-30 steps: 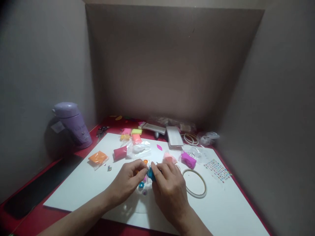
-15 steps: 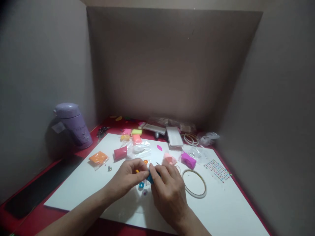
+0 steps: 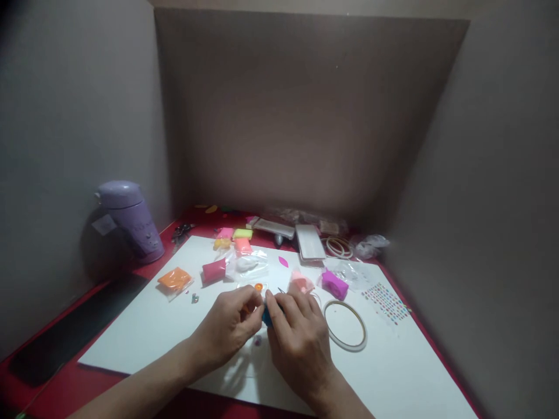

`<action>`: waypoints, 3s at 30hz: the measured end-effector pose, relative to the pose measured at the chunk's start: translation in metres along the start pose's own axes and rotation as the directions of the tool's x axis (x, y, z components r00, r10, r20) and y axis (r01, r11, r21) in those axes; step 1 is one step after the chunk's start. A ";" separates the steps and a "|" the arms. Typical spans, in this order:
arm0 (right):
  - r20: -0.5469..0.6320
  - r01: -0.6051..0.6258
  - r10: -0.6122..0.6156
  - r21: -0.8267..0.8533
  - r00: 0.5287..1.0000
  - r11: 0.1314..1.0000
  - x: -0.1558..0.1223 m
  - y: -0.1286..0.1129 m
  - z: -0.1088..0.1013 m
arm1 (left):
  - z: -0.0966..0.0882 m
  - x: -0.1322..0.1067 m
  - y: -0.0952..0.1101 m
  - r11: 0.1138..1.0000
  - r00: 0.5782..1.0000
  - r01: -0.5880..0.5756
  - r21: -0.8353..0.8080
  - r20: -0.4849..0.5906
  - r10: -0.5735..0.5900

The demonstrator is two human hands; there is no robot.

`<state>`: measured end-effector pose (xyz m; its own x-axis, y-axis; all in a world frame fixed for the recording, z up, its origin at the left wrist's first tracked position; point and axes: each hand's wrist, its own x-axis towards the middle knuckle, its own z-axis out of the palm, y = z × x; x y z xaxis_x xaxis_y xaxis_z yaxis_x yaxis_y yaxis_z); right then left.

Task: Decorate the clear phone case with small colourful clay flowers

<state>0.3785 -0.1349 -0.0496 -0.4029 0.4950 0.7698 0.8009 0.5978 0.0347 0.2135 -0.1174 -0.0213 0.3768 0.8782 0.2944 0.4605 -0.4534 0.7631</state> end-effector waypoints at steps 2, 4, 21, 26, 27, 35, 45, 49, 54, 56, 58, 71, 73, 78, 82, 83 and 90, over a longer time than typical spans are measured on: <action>-0.014 0.005 -0.006 -0.018 1.000 1.000 0.001 0.000 -0.001 | 0.001 0.000 -0.001 1.000 1.000 -0.008 0.006 0.000 0.008; -0.024 0.013 -0.013 -0.031 1.000 0.999 0.001 0.000 -0.002 | 0.002 0.000 -0.001 1.000 1.000 -0.007 0.000 -0.008 0.007; -0.023 0.028 -0.028 -0.009 0.999 1.000 -0.001 -0.002 -0.004 | 0.000 -0.001 0.005 0.967 0.996 0.089 -0.239 0.015 -0.088; -0.022 0.023 -0.023 0.010 0.999 1.000 0.000 -0.002 -0.004 | -0.002 0.000 0.006 0.963 0.996 0.086 -0.257 0.017 -0.084; -0.023 0.020 -0.020 0.013 1.000 1.000 0.000 -0.001 -0.003 | -0.002 0.000 0.006 0.959 0.996 0.092 -0.268 0.018 -0.091; -0.039 0.022 -0.022 0.004 0.999 1.000 -0.001 0.003 -0.004 | 0.000 0.003 0.005 0.887 0.981 0.192 -0.419 0.061 -0.183; -0.037 0.052 -0.051 0.024 0.998 0.998 0.000 0.002 -0.005 | -0.003 0.003 0.007 0.871 0.970 0.244 -0.426 0.097 -0.224; -0.050 0.058 -0.056 0.028 0.997 0.998 -0.001 0.003 -0.004 | -0.003 0.003 0.006 0.892 0.975 0.221 -0.395 0.078 -0.207; -0.050 0.058 -0.056 0.034 0.997 0.998 -0.001 0.002 -0.005 | -0.002 0.002 0.005 0.892 0.979 0.205 -0.403 0.075 -0.191; -0.052 0.059 -0.057 0.028 0.997 0.998 -0.001 0.002 -0.005 | -0.002 0.002 0.006 0.884 0.977 0.211 -0.417 0.075 -0.198; -0.058 0.060 -0.059 0.018 0.997 0.998 -0.001 0.003 -0.005 | -0.002 0.002 0.006 0.873 0.976 0.216 -0.436 0.081 -0.201; -0.063 0.082 -0.080 0.027 0.995 0.996 0.001 0.004 -0.006 | -0.003 0.006 0.005 0.830 0.974 0.227 -0.509 0.098 -0.206; -0.053 0.080 -0.078 0.035 0.996 0.996 0.001 0.003 -0.006 | -0.003 0.005 0.004 0.833 0.976 0.218 -0.508 0.099 -0.195; -0.053 0.081 -0.079 0.049 0.995 0.995 0.000 0.003 -0.005 | -0.001 0.004 0.002 0.846 0.984 0.176 -0.504 0.084 -0.155; -0.069 0.007 -0.001 0.096 0.998 0.995 0.001 0.004 -0.004 | -0.002 0.005 0.003 0.825 0.985 0.172 -0.539 0.093 -0.144; -0.068 -0.019 0.027 0.115 0.997 0.993 0.001 0.004 -0.004 | -0.002 0.005 0.003 0.823 0.985 0.172 -0.541 0.089 -0.147; -0.085 -0.133 0.143 0.117 0.986 0.984 -0.004 0.009 0.001 | -0.002 0.001 -0.001 0.918 0.986 0.162 -0.361 0.018 -0.167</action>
<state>0.3871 -0.1311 -0.0528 -0.2448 0.5203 0.8182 0.7897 0.5966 -0.1431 0.2119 -0.1155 -0.0205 0.3091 0.9388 0.1522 0.1942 -0.2190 0.9562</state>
